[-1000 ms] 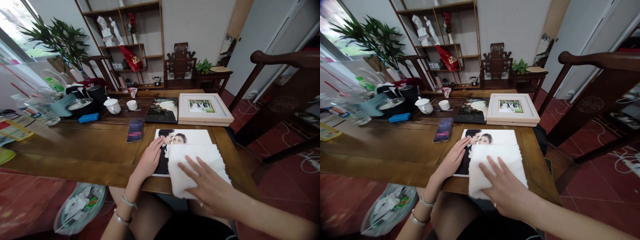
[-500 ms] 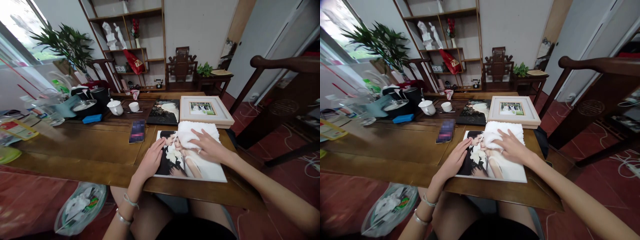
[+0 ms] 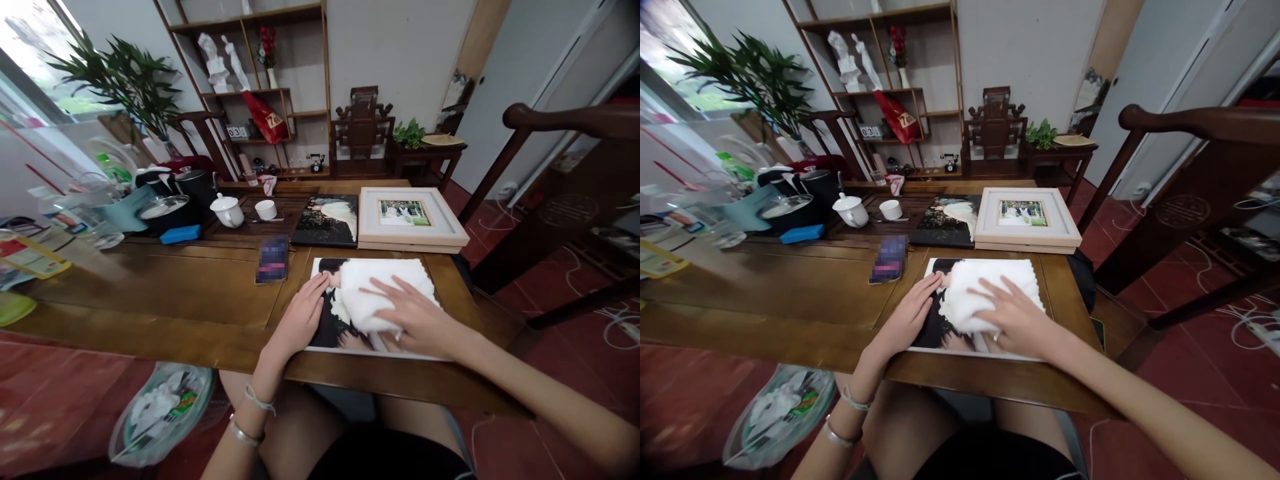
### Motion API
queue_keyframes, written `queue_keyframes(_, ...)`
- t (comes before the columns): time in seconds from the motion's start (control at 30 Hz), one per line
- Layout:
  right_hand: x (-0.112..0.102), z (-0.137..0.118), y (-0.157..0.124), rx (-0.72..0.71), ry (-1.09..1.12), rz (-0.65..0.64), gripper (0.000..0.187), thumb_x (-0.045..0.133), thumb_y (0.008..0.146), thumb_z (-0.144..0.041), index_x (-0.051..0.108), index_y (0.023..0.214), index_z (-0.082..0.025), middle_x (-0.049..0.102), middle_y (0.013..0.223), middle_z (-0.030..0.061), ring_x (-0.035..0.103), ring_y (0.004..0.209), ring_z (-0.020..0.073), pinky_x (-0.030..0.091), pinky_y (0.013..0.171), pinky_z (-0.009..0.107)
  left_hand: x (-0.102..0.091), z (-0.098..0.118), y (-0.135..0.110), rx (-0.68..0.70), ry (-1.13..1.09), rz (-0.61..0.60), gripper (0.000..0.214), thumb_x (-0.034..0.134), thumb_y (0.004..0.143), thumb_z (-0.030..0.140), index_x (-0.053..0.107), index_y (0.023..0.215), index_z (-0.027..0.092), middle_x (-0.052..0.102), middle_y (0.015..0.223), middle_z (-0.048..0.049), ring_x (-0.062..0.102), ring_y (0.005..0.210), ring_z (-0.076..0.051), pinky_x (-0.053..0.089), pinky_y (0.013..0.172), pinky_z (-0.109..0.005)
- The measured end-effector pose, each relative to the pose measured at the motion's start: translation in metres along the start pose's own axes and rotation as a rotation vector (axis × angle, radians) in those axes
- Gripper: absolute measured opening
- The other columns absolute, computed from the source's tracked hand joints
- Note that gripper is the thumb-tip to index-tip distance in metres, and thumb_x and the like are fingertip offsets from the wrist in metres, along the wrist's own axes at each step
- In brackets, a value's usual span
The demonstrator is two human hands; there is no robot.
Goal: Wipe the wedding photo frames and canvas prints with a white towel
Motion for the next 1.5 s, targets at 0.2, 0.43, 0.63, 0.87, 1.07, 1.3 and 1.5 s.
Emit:
queue_keyframes(0.2, -0.007, 0.043, 0.015, 0.102, -0.104, 0.063, 0.038, 0.052, 0.085, -0.018, 0.061, 0.121, -0.026, 0.043, 0.146, 0.0086, 0.023, 0.140, 0.0309, 0.022, 0.109, 0.059, 0.001, -0.002, 0.000, 0.030, -0.001, 0.022, 0.045, 0.030, 0.098, 0.023, 0.038, 0.143, 0.022, 0.036, 0.152, -0.0065, 0.028, 0.142, -0.019, 0.024, 0.118, -0.045)
queue_keyframes(0.43, 0.009, -0.034, -0.012, 0.023, -0.101, -0.032, 0.031, 0.065, 0.079, -0.021, 0.068, 0.110, -0.024, 0.029, 0.153, 0.0131, 0.017, 0.139, 0.0417, 0.022, 0.107, 0.065, 0.001, 0.000, 0.001, -0.018, 0.015, -0.001, 0.046, 0.028, 0.098, 0.024, 0.036, 0.143, 0.022, 0.035, 0.152, -0.0061, 0.028, 0.142, -0.020, 0.025, 0.118, -0.046)
queue_keyframes(0.63, 0.005, -0.038, -0.009, -0.032, 0.017, -0.038, 0.033, 0.062, 0.080, -0.022, 0.068, 0.112, -0.029, 0.032, 0.152, 0.0076, 0.018, 0.141, 0.0323, 0.020, 0.112, 0.056, 0.000, 0.002, 0.001, -0.002, 0.001, 0.011, 0.046, 0.029, 0.098, 0.024, 0.038, 0.143, 0.023, 0.037, 0.151, -0.0064, 0.031, 0.141, -0.020, 0.026, 0.117, -0.047)
queue_keyframes(0.87, -0.005, 0.021, 0.038, 0.171, -0.102, 0.082, 0.032, 0.047, 0.093, -0.038, 0.068, 0.114, -0.024, 0.034, 0.151, 0.0119, 0.024, 0.139, 0.0362, 0.024, 0.108, 0.061, 0.001, -0.001, 0.001, 0.012, 0.003, 0.009, 0.046, 0.029, 0.098, 0.024, 0.038, 0.143, 0.023, 0.036, 0.151, -0.0064, 0.030, 0.141, -0.020, 0.026, 0.117, -0.046)
queue_keyframes(1.07, 0.014, -0.042, 0.031, -0.005, -0.102, 0.001, 0.029, 0.046, 0.094, -0.030, 0.068, 0.112, -0.026, 0.035, 0.150, 0.0117, 0.021, 0.139, 0.0408, 0.021, 0.104, 0.069, -0.001, 0.002, 0.001, -0.019, -0.001, -0.004, 0.045, 0.029, 0.098, 0.025, 0.038, 0.142, 0.022, 0.036, 0.151, -0.0066, 0.030, 0.141, -0.021, 0.026, 0.117, -0.047)
queue_keyframes(1.3, 0.014, -0.066, 0.021, -0.030, -0.027, -0.008, 0.031, 0.044, 0.095, -0.035, 0.072, 0.101, -0.025, 0.040, 0.148, 0.0094, 0.024, 0.139, 0.0371, 0.024, 0.106, 0.065, -0.001, 0.001, 0.001, -0.023, -0.013, -0.017, 0.045, 0.030, 0.098, 0.027, 0.039, 0.142, 0.023, 0.036, 0.151, -0.0062, 0.029, 0.142, -0.021, 0.025, 0.117, -0.045)
queue_keyframes(1.5, 0.006, -0.026, 0.060, 0.244, -0.219, 0.005, 0.033, 0.042, 0.096, -0.030, 0.067, 0.116, -0.021, 0.041, 0.146, 0.0149, 0.031, 0.135, 0.0417, 0.030, 0.102, 0.065, 0.000, 0.000, 0.000, -0.021, -0.010, 0.006, 0.046, 0.029, 0.098, 0.023, 0.037, 0.143, 0.022, 0.036, 0.152, -0.0064, 0.029, 0.141, -0.020, 0.025, 0.117, -0.046)
Point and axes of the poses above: each hand's wrist, its own y-axis towards the middle knuckle, its own x-axis out of the palm, z = x × y, the point moved 3 cm from there along y, towards the middle knuckle
